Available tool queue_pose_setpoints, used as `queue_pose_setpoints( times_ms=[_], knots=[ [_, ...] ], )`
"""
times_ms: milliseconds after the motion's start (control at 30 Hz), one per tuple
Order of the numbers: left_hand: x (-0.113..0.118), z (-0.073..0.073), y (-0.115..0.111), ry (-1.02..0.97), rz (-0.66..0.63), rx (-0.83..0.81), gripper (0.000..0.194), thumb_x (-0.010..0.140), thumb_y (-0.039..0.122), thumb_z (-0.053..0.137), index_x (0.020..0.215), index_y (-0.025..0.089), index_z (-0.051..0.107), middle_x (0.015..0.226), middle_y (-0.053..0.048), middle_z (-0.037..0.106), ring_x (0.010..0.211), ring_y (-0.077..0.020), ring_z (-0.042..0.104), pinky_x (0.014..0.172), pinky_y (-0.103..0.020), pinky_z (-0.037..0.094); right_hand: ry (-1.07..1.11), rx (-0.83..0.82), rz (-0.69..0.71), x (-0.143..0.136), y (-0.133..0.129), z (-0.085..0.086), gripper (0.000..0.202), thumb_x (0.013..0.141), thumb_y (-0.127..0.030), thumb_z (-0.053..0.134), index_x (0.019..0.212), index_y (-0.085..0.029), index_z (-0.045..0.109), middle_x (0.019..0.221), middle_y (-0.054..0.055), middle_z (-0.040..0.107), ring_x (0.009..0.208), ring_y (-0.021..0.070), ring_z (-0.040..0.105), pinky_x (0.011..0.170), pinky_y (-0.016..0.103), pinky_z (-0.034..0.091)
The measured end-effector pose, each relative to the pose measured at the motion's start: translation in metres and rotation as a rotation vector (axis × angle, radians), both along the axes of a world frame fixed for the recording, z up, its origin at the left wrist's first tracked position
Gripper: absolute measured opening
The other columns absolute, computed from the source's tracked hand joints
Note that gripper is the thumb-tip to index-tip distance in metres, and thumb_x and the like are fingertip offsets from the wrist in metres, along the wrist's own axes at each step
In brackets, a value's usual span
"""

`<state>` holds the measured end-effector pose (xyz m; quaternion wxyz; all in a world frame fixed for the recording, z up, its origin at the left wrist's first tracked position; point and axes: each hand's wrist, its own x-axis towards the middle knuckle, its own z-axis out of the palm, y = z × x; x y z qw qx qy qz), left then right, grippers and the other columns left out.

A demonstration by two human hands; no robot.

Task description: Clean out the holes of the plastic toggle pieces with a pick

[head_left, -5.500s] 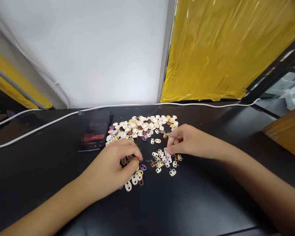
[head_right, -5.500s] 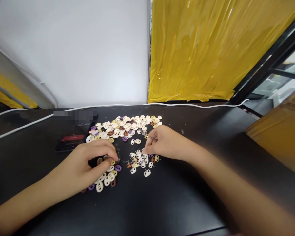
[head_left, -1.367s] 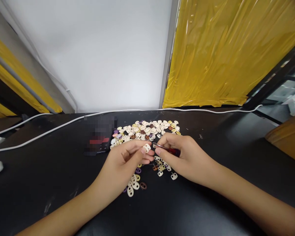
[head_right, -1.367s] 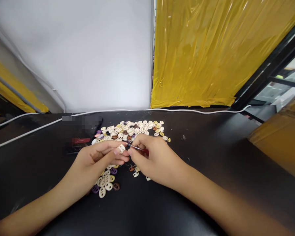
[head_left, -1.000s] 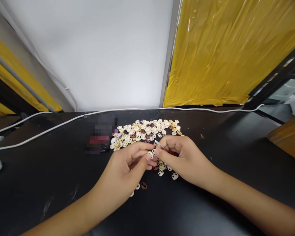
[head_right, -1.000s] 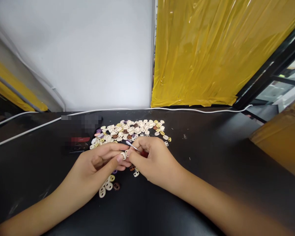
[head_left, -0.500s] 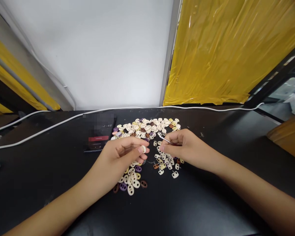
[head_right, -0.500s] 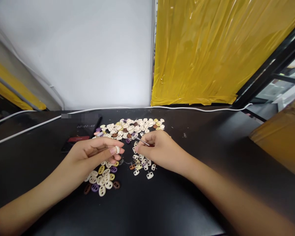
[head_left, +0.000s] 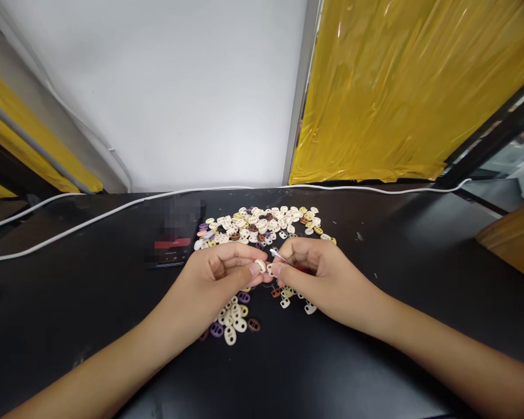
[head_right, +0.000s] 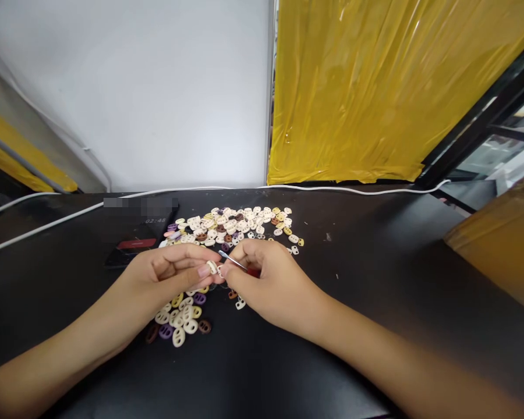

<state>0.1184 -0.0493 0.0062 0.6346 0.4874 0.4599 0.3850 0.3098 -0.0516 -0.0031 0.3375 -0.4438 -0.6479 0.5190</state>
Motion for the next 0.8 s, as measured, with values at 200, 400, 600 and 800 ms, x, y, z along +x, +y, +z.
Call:
queue_pose_setpoints(
  times_ms=[200, 400, 600, 800],
  knots=[
    [-0.0009, -0.0025, -0.0009, -0.02, -0.02, 0.009, 0.009, 0.079, 0.017, 0.079, 0.087, 0.017, 0.076, 0.079, 0.0, 0.081, 0.075, -0.0104, 0.077, 0.07, -0.012, 0.059, 0.019, 0.013, -0.01, 0.0, 0.001, -0.0037, 0.01, 0.086, -0.019, 0.061, 0.076, -0.017, 0.06, 0.07, -0.001, 0.06, 0.067, 0.0134, 0.054, 0.064, 0.028, 0.042],
    [-0.0035, -0.0055, 0.0007, 0.022, -0.034, 0.043, 0.01, 0.083, 0.019, 0.076, 0.092, 0.018, 0.076, 0.082, -0.001, 0.081, 0.078, -0.0113, 0.077, 0.072, -0.013, 0.06, 0.036, -0.002, -0.015, -0.0002, 0.0004, -0.0028, 0.013, 0.087, -0.022, 0.062, 0.075, -0.018, 0.061, 0.07, -0.001, 0.061, 0.065, 0.0128, 0.054, 0.062, 0.027, 0.042],
    [-0.0022, -0.0051, 0.0005, 0.016, -0.033, 0.052, 0.008, 0.082, 0.016, 0.076, 0.09, 0.018, 0.076, 0.081, 0.0, 0.081, 0.076, -0.0105, 0.077, 0.07, -0.013, 0.059, 0.053, -0.02, -0.011, -0.0012, 0.0005, -0.0026, 0.013, 0.087, -0.02, 0.062, 0.074, -0.018, 0.06, 0.07, -0.001, 0.061, 0.065, 0.0127, 0.054, 0.062, 0.026, 0.042],
    [-0.0014, -0.0041, -0.0008, 0.028, -0.034, 0.07, 0.009, 0.082, 0.015, 0.076, 0.091, 0.018, 0.076, 0.081, 0.0, 0.081, 0.076, -0.0105, 0.077, 0.069, -0.012, 0.059, 0.056, -0.023, -0.012, -0.0012, 0.0006, -0.0051, 0.015, 0.088, -0.021, 0.062, 0.074, -0.018, 0.06, 0.07, -0.002, 0.06, 0.064, 0.0121, 0.052, 0.06, 0.026, 0.04]
  ],
)
